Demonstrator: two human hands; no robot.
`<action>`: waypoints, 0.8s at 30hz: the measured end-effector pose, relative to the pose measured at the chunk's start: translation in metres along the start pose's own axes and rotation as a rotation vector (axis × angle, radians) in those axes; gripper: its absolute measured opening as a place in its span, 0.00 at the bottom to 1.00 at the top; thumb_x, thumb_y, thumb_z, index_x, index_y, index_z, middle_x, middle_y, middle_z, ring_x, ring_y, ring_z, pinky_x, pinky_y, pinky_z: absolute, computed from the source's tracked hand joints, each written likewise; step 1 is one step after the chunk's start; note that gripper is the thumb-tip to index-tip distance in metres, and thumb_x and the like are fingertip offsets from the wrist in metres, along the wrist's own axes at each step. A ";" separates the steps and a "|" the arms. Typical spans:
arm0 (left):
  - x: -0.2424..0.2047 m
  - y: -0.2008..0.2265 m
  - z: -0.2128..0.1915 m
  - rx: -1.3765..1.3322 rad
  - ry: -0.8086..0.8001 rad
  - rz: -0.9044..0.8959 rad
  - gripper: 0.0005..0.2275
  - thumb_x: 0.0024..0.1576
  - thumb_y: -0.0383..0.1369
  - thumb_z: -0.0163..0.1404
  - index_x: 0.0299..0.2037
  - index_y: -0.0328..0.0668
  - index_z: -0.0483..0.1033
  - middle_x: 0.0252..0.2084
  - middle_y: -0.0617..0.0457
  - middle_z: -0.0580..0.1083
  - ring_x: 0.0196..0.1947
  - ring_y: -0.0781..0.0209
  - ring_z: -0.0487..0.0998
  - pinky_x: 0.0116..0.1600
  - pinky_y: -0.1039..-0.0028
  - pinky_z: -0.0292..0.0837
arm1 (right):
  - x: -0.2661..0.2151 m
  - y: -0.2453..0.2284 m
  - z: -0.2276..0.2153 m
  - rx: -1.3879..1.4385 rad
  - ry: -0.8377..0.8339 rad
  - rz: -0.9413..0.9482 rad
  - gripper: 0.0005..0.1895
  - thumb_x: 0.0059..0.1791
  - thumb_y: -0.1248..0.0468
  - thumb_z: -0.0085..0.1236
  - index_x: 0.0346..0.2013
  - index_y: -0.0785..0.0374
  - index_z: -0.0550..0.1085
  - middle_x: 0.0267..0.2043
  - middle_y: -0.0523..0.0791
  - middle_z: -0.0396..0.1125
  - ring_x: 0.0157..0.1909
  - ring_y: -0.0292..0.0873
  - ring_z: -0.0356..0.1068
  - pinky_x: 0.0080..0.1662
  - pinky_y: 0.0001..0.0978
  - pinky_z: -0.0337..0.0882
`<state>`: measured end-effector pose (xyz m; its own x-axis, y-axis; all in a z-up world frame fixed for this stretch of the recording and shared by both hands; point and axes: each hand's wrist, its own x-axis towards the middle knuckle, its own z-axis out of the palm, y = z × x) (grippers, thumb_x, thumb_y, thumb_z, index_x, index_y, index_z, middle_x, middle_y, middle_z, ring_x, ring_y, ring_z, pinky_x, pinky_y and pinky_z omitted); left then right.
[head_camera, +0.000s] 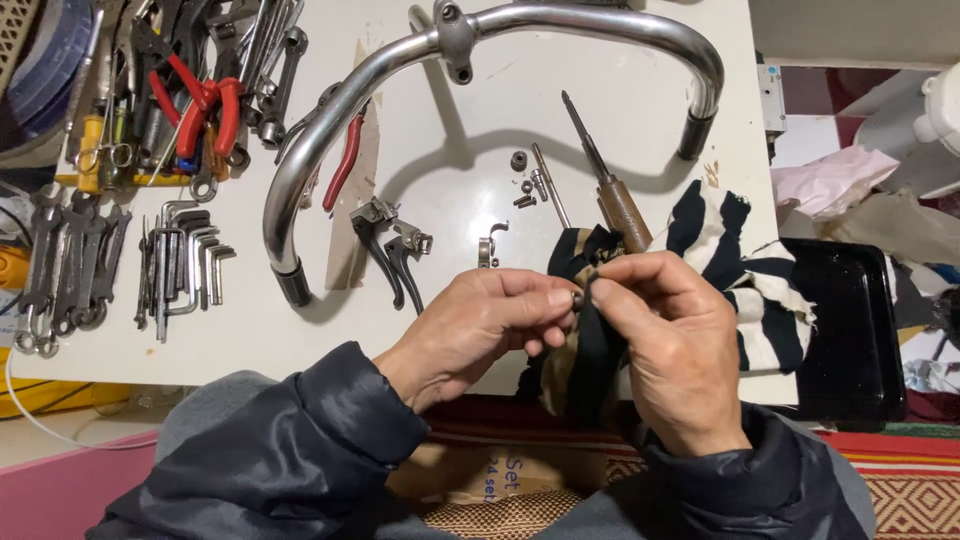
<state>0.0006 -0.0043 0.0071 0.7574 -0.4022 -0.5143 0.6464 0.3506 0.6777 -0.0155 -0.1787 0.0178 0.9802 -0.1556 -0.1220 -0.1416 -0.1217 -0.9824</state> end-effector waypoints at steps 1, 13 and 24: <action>0.000 0.001 -0.002 -0.003 0.006 0.003 0.07 0.58 0.24 0.54 0.43 0.26 0.80 0.31 0.46 0.77 0.27 0.63 0.76 0.31 0.82 0.69 | -0.001 0.000 -0.001 0.000 -0.008 0.000 0.03 0.48 0.71 0.62 0.36 0.64 0.77 0.33 0.43 0.73 0.34 0.34 0.68 0.41 0.21 0.70; -0.001 0.003 -0.009 -0.112 -0.049 -0.015 0.10 0.60 0.27 0.52 0.46 0.26 0.79 0.33 0.48 0.77 0.28 0.66 0.75 0.30 0.84 0.69 | -0.009 -0.006 0.003 -0.069 -0.078 -0.114 0.05 0.49 0.70 0.61 0.40 0.65 0.78 0.37 0.43 0.74 0.38 0.34 0.70 0.43 0.20 0.71; -0.001 0.002 -0.008 -0.123 -0.021 -0.024 0.12 0.60 0.27 0.51 0.50 0.25 0.79 0.32 0.50 0.76 0.27 0.69 0.74 0.29 0.86 0.67 | -0.012 -0.010 0.007 -0.230 -0.106 -0.420 0.05 0.50 0.72 0.58 0.40 0.66 0.77 0.43 0.48 0.72 0.47 0.41 0.72 0.53 0.27 0.72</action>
<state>0.0015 0.0034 0.0052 0.7402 -0.4289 -0.5178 0.6718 0.4412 0.5950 -0.0250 -0.1690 0.0280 0.9662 0.0521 0.2526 0.2538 -0.3677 -0.8947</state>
